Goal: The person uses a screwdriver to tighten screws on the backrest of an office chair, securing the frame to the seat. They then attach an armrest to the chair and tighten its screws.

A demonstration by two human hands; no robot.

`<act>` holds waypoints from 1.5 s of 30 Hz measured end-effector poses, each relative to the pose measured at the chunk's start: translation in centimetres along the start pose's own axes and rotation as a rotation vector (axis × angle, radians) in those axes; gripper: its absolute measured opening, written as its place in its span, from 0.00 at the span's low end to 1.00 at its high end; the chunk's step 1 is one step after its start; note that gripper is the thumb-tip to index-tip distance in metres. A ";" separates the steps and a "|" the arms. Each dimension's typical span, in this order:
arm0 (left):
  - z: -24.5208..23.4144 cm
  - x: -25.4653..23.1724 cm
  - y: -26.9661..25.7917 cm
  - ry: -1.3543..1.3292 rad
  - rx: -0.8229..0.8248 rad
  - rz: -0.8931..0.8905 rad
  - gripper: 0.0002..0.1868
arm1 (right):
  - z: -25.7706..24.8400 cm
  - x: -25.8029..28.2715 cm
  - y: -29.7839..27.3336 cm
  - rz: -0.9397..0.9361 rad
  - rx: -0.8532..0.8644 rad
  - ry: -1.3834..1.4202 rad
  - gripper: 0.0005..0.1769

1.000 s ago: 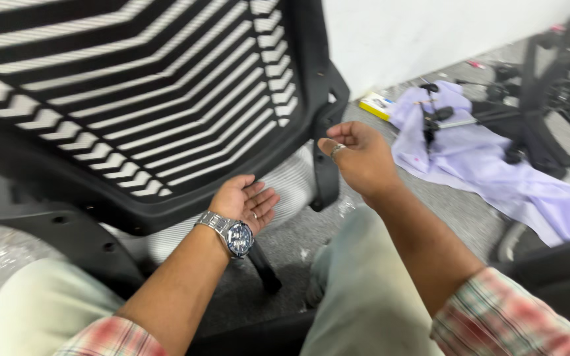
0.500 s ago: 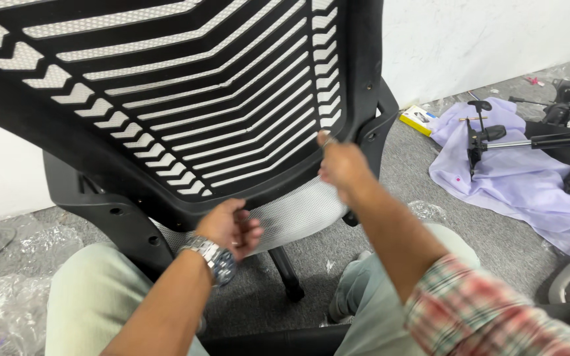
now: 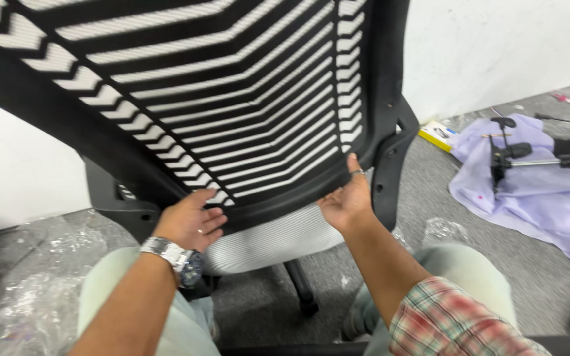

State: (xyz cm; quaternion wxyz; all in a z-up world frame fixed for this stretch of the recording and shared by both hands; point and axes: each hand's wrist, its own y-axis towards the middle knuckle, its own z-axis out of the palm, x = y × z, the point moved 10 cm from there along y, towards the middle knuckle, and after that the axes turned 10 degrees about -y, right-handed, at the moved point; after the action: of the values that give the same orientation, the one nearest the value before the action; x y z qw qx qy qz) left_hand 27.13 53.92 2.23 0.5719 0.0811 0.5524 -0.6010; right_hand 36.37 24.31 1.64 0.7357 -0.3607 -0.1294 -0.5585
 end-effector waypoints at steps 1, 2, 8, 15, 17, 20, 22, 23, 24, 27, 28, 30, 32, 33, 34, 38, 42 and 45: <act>0.1 0.1 0.1 -0.001 0.005 -0.001 0.34 | -0.1 -0.1 -0.1 0.004 -0.031 0.012 0.43; 0.4 0.2 0.3 -0.003 0.005 -0.010 0.35 | -0.1 -0.2 -0.2 0.009 -0.063 0.024 0.43; 1.8 1.5 0.7 -0.029 0.023 -0.115 0.38 | 2.8 -1.0 -0.9 -0.011 -0.086 0.044 0.51; 3.6 3.7 -0.6 -0.036 0.072 -0.134 0.36 | 2.9 -1.1 -1.3 -0.017 -0.261 0.062 0.54; 3.9 2.7 -0.4 0.010 0.070 -0.050 0.34 | 3.2 -1.0 -1.0 -0.035 -0.256 0.073 0.53; 4.3 0.3 0.4 0.072 0.047 0.061 0.34 | 3.0 -0.9 -0.7 -0.035 -0.345 0.070 0.53; 5.0 -1.1 0.7 0.114 0.068 0.096 0.34 | 3.0 -0.8 -0.8 -0.049 -0.373 0.045 0.54; 5.0 -1.5 0.7 0.149 0.057 0.094 0.34 | 3.1 -0.8 -0.9 -0.056 -0.387 0.031 0.55; 4.9 -2.0 0.7 0.184 0.045 0.091 0.36 | 3.4 -0.8 -0.9 -0.056 -0.385 0.033 0.54; 5.0 -3.2 -0.2 0.280 0.026 0.120 0.38 | 3.9 -0.8 -0.7 -0.053 -0.386 0.043 0.53; 4.9 -3.8 -0.7 0.310 0.021 0.137 0.39 | 4.3 -0.7 -0.5 -0.049 -0.386 0.052 0.53; 5.3 -5.2 -1.8 0.408 -0.010 0.212 0.38 | 4.9 -0.9 -0.4 -0.042 -0.388 0.053 0.53; 5.6 -6.9 -2.8 0.478 -0.039 0.281 0.36 | 5.3 -1.1 -0.4 -0.042 -0.399 0.037 0.53; 5.8 -7.7 -3.3 0.504 -0.046 0.311 0.35 | 5.3 -1.4 -0.5 -0.039 -0.392 0.045 0.53; 6.1 -8.4 -3.6 0.530 -0.054 0.340 0.33 | 5.2 -1.7 -0.6 -0.035 -0.385 0.052 0.53; 8.8 -11.8 -5.6 0.478 0.079 0.579 0.25 | 4.3 -2.9 -1.6 0.013 -0.438 0.078 0.53; 12.3 -14.4 -8.8 0.444 0.244 0.827 0.21 | 4.5 -3.4 -1.9 0.040 -0.463 0.084 0.54; 14.8 -14.8 -10.5 0.320 0.394 0.834 0.22 | 4.2 -3.7 -1.9 0.051 -0.474 0.080 0.55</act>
State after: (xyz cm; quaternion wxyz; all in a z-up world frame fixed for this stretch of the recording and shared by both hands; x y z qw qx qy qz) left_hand 31.82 48.77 24.65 0.6456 0.4936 0.4294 -0.3939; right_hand 34.23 29.59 3.17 0.6489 -0.5041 0.0438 -0.5682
